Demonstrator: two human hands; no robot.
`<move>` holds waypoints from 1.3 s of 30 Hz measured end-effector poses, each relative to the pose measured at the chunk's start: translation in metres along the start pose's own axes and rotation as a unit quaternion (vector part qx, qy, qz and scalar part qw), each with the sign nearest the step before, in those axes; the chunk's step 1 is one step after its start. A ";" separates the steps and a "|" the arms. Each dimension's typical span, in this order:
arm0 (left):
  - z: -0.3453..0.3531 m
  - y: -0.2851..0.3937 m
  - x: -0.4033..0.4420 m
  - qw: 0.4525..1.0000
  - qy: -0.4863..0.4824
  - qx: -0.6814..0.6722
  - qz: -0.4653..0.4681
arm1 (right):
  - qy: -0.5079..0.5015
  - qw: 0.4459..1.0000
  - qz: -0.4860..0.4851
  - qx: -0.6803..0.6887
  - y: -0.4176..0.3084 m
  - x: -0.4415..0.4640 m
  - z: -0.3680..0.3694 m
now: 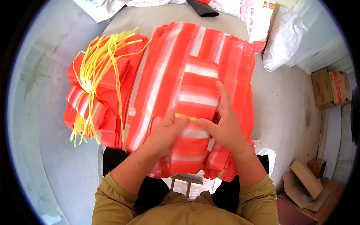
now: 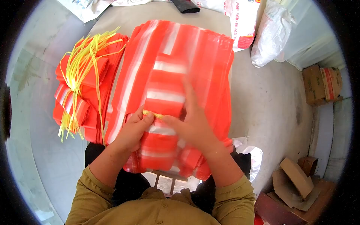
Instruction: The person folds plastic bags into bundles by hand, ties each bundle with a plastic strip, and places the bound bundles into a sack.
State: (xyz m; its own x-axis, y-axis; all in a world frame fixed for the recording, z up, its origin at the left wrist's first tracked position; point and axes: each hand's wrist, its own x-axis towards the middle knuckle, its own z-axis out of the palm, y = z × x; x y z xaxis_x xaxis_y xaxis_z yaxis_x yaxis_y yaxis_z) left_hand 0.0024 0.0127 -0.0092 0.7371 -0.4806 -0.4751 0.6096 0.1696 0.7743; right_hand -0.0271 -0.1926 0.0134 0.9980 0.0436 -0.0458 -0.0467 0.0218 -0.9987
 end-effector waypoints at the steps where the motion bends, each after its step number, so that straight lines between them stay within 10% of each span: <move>1: 0.001 0.001 -0.001 1.000 0.009 0.014 -0.011 | -0.001 1.000 -0.003 0.018 0.002 0.000 0.002; 26: 0.000 -0.004 -0.006 0.976 -0.087 0.198 -0.007 | 0.195 0.977 -0.048 0.074 -0.005 0.002 0.000; 35: -0.002 -0.011 -0.001 0.962 -0.155 0.222 0.020 | 0.236 0.964 -0.080 -0.095 0.012 0.011 -0.044; 38: 0.001 -0.002 -0.004 0.968 -0.144 0.204 -0.006 | 0.251 0.958 -0.086 0.107 0.003 0.011 -0.049; 39: 0.002 -0.001 -0.005 0.970 -0.141 0.197 -0.016 | 0.250 0.959 -0.114 -0.071 0.000 0.008 -0.054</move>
State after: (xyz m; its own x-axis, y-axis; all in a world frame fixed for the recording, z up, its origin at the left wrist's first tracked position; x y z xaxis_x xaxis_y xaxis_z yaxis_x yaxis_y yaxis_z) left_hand -0.0024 0.0129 -0.0063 0.5775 -0.7057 -0.4106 0.4308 -0.1638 0.8875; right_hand -0.0171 -0.2463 0.0119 0.8785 -0.4322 0.2037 0.1459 -0.1633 -0.9757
